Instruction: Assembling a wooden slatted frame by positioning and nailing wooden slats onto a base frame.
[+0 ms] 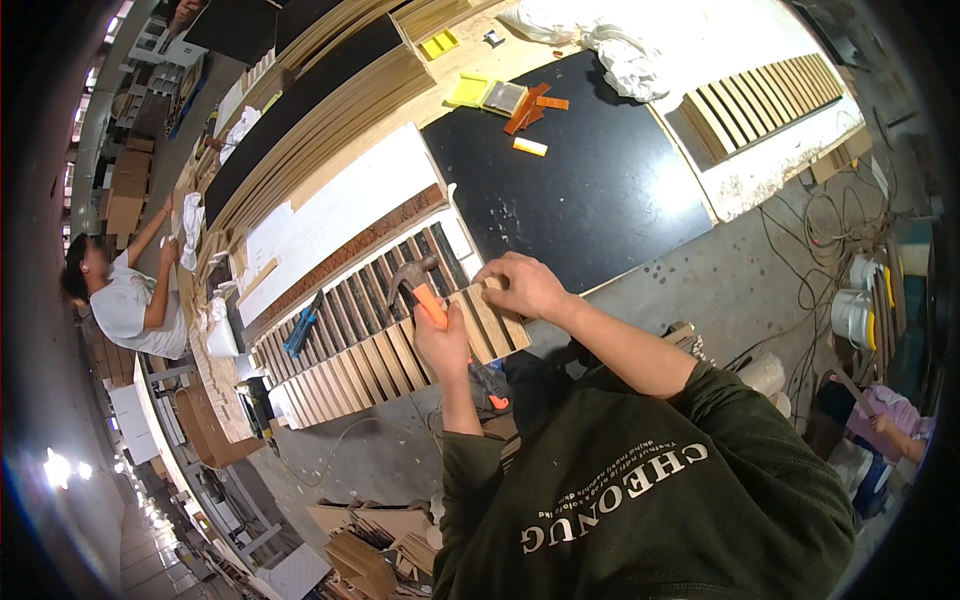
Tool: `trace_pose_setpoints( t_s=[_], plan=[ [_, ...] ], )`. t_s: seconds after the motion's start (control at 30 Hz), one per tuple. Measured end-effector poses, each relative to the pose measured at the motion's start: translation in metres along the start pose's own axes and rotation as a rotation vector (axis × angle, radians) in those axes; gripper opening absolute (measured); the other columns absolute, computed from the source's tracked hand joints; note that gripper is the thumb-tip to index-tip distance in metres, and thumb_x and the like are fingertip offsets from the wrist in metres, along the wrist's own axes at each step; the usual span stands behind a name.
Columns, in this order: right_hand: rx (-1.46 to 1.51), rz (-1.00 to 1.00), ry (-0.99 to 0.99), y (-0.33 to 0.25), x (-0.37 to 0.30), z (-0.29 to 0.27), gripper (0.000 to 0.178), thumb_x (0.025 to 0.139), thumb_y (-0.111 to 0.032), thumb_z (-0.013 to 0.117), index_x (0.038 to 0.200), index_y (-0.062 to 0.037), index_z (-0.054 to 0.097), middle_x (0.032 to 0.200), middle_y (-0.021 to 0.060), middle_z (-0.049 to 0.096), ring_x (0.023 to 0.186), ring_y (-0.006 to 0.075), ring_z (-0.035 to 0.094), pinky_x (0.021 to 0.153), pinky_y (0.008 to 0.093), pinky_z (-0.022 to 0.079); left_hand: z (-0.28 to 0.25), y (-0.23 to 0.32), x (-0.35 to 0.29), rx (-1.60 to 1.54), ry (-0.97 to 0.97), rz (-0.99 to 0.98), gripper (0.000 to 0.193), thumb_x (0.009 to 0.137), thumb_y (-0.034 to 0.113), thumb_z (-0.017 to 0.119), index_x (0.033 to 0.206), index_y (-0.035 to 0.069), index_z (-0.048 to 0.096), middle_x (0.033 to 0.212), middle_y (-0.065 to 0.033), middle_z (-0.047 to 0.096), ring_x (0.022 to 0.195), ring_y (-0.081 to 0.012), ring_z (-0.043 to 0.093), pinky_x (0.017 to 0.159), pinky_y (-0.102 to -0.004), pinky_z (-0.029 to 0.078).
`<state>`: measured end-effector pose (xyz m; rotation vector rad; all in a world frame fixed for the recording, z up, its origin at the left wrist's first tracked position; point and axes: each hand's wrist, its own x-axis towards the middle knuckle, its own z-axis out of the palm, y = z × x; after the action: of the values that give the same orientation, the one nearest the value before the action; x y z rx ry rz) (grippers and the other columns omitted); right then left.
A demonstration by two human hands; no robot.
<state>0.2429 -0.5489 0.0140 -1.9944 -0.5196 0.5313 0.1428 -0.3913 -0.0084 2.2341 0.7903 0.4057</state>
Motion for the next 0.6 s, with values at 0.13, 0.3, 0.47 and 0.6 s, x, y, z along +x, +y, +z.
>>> trace_pose_setpoints(
  t_s=[0.13, 0.3, 0.47, 0.6],
  plan=[
    [-0.006, -0.006, -0.016, 0.0, 0.0, -0.001, 0.025, 0.074, -0.027, 0.066, 0.097, -0.017, 0.067, 0.087, 0.0101, 0.058, 0.084, 0.0282, 0.059, 0.078, 0.0363, 0.048, -0.002, 0.004, -0.001, 0.015, -0.001, 0.0, 0.021, 0.084, 0.012, 0.061, 0.097, 0.0, 0.05, 0.074, -0.0056, 0.053, 0.052, -0.011, 0.052, 0.042, -0.0245, 0.045],
    [0.001, -0.028, -0.013, -0.001, -0.006, -0.006, 0.04, 0.073, -0.025, 0.068, 0.111, -0.015, 0.061, 0.092, 0.0112, 0.059, 0.086, 0.0273, 0.06, 0.078, 0.0355, 0.048, -0.016, 0.044, -0.008, -0.339, -0.065, -0.217, 0.017, 0.089, 0.016, 0.056, 0.097, 0.002, 0.051, 0.063, -0.0028, 0.05, 0.044, -0.0084, 0.046, 0.039, -0.0215, 0.041],
    [0.24, 0.153, -0.05, 0.009, -0.034, -0.011, 0.065, 0.069, -0.024, 0.069, 0.127, -0.0044, 0.047, 0.102, 0.0134, 0.062, 0.095, 0.0284, 0.06, 0.084, 0.035, 0.047, -0.036, 0.079, -0.049, -0.595, -0.18, -0.472, 0.022, 0.095, 0.026, 0.047, 0.094, 0.004, 0.053, 0.053, -0.0007, 0.045, 0.035, -0.0081, 0.04, 0.035, -0.0206, 0.033],
    [0.304, 0.232, -0.152, 0.014, -0.045, -0.007, 0.068, 0.07, -0.024, 0.07, 0.132, -0.0098, 0.045, 0.09, 0.0087, 0.064, 0.082, 0.0255, 0.063, 0.077, 0.0337, 0.049, -0.032, 0.08, -0.064, -0.61, -0.257, -0.56, 0.022, 0.095, 0.024, 0.045, 0.101, 0.004, 0.054, 0.054, -0.0006, 0.046, 0.036, -0.0071, 0.04, 0.033, -0.0194, 0.033]
  ],
)
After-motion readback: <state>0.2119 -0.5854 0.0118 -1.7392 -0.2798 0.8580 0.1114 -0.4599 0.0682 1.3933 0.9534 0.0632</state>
